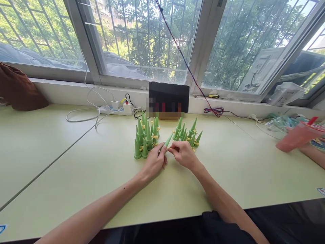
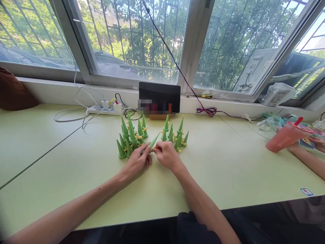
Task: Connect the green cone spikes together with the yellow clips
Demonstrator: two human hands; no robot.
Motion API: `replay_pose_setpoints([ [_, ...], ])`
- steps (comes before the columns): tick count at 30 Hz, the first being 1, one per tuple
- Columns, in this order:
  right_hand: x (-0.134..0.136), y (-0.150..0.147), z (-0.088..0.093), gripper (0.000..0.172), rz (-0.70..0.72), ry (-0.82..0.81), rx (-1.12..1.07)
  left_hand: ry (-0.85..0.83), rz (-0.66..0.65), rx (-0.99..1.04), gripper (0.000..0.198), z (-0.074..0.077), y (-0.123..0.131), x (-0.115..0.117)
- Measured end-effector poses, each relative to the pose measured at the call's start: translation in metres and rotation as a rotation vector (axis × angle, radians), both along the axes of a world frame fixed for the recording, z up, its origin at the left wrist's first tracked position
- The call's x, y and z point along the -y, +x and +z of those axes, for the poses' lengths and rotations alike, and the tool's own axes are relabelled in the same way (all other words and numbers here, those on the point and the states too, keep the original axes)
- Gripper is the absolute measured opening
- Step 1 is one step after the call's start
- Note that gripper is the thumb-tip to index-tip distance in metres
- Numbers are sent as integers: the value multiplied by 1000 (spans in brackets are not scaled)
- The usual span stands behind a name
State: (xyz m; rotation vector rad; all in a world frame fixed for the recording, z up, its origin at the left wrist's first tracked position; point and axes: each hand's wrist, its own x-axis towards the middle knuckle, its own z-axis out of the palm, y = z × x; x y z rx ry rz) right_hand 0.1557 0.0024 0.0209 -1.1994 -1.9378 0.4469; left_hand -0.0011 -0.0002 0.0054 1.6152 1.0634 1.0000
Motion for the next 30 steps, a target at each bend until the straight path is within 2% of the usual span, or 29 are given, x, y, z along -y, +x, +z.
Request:
replay_pose_setpoints([
  [7, -1, -1, -1, 26, -19, -52, -75, -79, -26, 77, 45, -4, 0, -3],
  [16, -1, 0, 2, 24, -28, -176, -140, -96, -82, 134, 34, -3, 1, -3],
  [23, -5, 1, -5, 21, -69, -108, -165, -85, -32, 136, 42, -1, 2, -4],
  [30, -6, 3, -6, 23, -49, -14, -156, -198, 33, 153, 50, 0, 6, -4],
])
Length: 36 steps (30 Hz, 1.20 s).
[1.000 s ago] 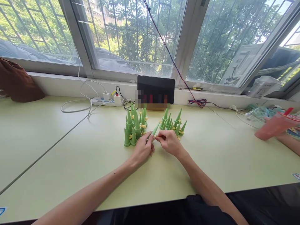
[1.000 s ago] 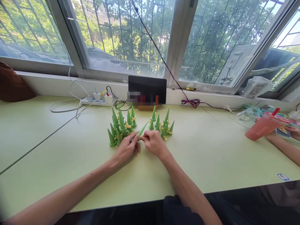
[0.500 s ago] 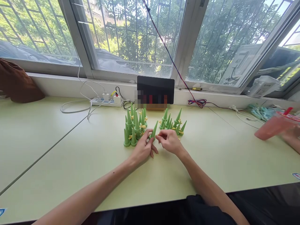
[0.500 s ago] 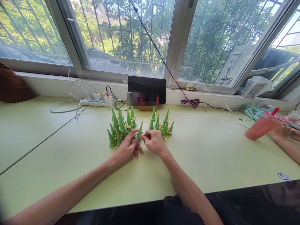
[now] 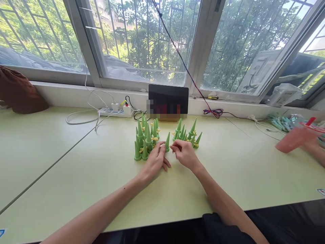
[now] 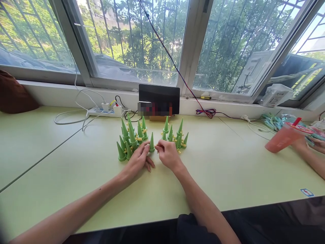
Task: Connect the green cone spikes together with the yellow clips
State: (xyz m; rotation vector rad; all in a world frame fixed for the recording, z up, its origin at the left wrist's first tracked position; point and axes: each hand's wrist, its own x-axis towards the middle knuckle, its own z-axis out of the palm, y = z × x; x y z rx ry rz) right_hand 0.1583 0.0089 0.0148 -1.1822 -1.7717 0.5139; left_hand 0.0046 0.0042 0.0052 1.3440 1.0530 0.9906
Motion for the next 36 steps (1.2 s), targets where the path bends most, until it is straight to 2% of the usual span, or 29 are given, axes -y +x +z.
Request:
replay_pose_setpoints([
  [6, 0, 4, 4, 24, 52, 93, 77, -58, 34, 17, 40, 5, -1, 0],
  [14, 2, 6, 10, 24, 94, 209, 149, -124, -16, 21, 58, 6, -5, -3],
  [36, 1, 7, 8, 26, 113, 102, 100, -132, -74, 115, 52, 10, -11, -3],
])
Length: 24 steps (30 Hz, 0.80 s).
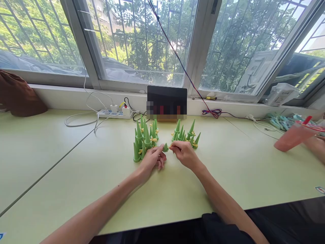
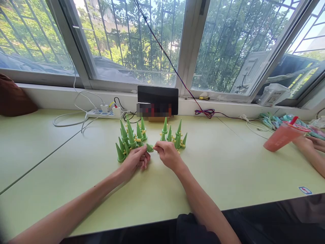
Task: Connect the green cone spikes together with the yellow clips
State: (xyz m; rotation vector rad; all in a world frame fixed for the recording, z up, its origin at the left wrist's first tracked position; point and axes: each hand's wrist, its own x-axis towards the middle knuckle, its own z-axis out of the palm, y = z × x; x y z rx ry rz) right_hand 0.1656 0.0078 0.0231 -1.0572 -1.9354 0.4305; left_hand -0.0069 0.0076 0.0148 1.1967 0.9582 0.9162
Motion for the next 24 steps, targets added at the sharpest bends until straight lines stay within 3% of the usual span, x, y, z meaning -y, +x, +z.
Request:
replay_pose_setpoints([
  [13, -1, 0, 0, 32, -49, -10, 17, 114, -35, -5, 40, 3, 2, 4],
  [24, 0, -1, 0, 31, -66, -31, -5, 170, 6, -17, 63, -3, 2, 4],
])
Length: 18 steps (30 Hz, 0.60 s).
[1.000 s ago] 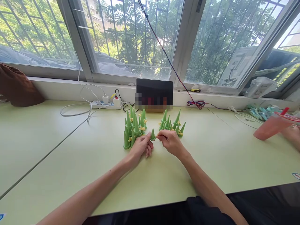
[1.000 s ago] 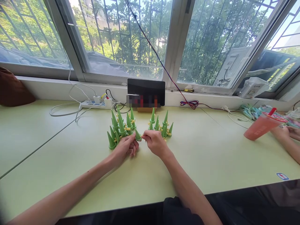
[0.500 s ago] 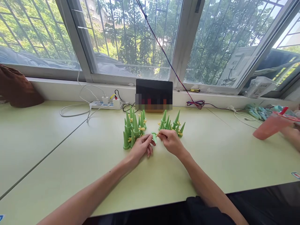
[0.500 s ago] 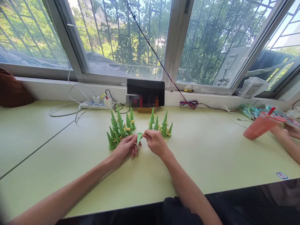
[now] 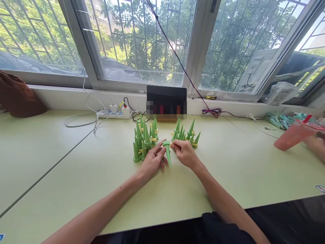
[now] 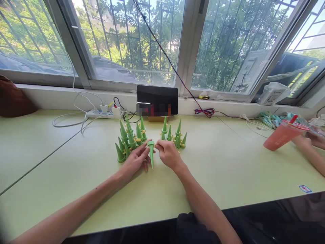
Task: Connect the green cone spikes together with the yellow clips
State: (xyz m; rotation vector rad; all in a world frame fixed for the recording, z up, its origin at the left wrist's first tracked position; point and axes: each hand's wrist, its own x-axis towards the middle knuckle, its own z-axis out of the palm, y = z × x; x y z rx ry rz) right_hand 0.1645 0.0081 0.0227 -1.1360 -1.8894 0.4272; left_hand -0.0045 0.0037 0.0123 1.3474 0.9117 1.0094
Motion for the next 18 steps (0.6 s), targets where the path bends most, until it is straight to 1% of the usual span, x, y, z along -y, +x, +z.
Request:
replay_pose_setpoints([
  [7, 1, -1, 1, 31, -2, -4, -19, 69, 0, -43, 64, -2, 0, -1],
  [10, 1, -3, 0, 31, -22, 15, -21, 61, 12, -50, 61, -1, 3, 2],
  [15, 1, -4, -1, 30, -32, 31, -18, 22, 103, -52, 56, -1, 10, 5],
  [18, 0, -4, 0, 30, -42, 48, -19, -1, 172, -30, 45, -4, 12, 4],
])
